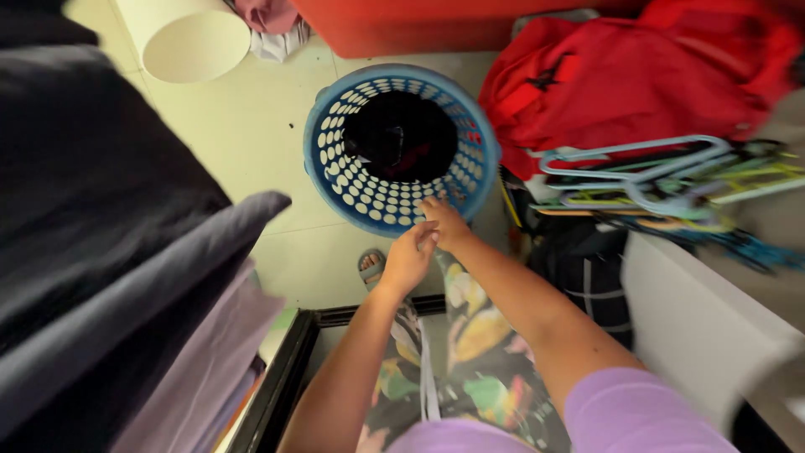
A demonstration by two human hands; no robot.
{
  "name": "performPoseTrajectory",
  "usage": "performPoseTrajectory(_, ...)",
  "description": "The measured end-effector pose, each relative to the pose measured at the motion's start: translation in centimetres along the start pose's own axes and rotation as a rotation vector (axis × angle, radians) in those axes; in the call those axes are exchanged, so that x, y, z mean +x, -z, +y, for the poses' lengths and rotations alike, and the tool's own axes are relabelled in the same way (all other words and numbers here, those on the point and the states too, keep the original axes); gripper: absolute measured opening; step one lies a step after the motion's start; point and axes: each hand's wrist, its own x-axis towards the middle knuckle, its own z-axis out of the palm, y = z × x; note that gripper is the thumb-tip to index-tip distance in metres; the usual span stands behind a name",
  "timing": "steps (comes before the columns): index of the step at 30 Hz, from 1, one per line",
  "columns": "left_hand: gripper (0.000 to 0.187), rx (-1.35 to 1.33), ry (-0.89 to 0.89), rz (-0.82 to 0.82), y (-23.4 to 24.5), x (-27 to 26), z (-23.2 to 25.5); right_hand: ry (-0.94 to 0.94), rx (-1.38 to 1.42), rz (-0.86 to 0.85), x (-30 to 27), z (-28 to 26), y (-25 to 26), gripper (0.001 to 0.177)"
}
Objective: The person takes various items of clothing from a laundry basket, places them onto hangers by hand, and hangs them onto a rack.
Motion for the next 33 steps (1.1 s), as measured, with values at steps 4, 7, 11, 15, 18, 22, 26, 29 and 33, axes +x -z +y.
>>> performPoseTrajectory(4, 0.029, -0.205, 0.073, 0.102, 1.3, 2.9, -2.7, -0.009, -0.591, -0.163, 10.7, 2.8, -3.6, 0.06)
performPoseTrajectory(7, 0.029, -0.205, 0.168, 0.125, 2.4, 4.3, -5.6, -0.06, -0.587, -0.187, 16.6, 5.0, -5.0, 0.063)
performPoseTrajectory(11, 0.029, -0.234, 0.171, 0.149, 2.8, 4.9, -9.6, 0.044, -0.462, 0.043, 21.0, 7.5, -8.4, 0.058)
performPoseTrajectory(15, 0.028, -0.28, 0.199, 0.132, 1.6, 5.4, -12.8, -0.086, -0.507, 0.073, 20.5, 8.3, -9.7, 0.022)
performPoseTrajectory(18, 0.029, -0.384, 0.211, 0.146, 1.4, 5.1, -12.9, -0.26, -0.256, 0.132, 17.4, 8.4, -8.7, 0.018)
performPoseTrajectory(22, 0.028, -0.356, 0.165, 0.103, 1.6, 3.8, -10.1, -0.336, 0.339, 0.035, 15.3, 8.4, -6.6, 0.034)
performPoseTrajectory(26, 0.03, -0.378, 0.015, -0.009, 1.7, 2.4, -5.8, -0.565, 0.777, 0.081, 17.4, 7.7, -6.2, 0.042)
performPoseTrajectory(29, 0.029, -0.428, 0.003, 0.005, 1.9, 2.1, -4.2, -0.611, 0.638, 0.096, 19.8, 7.4, -7.0, 0.046)
performPoseTrajectory(33, 0.028, -0.428, 0.045, 0.042, 2.3, 2.3, -6.5, -0.696, 1.063, 0.19, 21.3, 7.6, -8.6, 0.052)
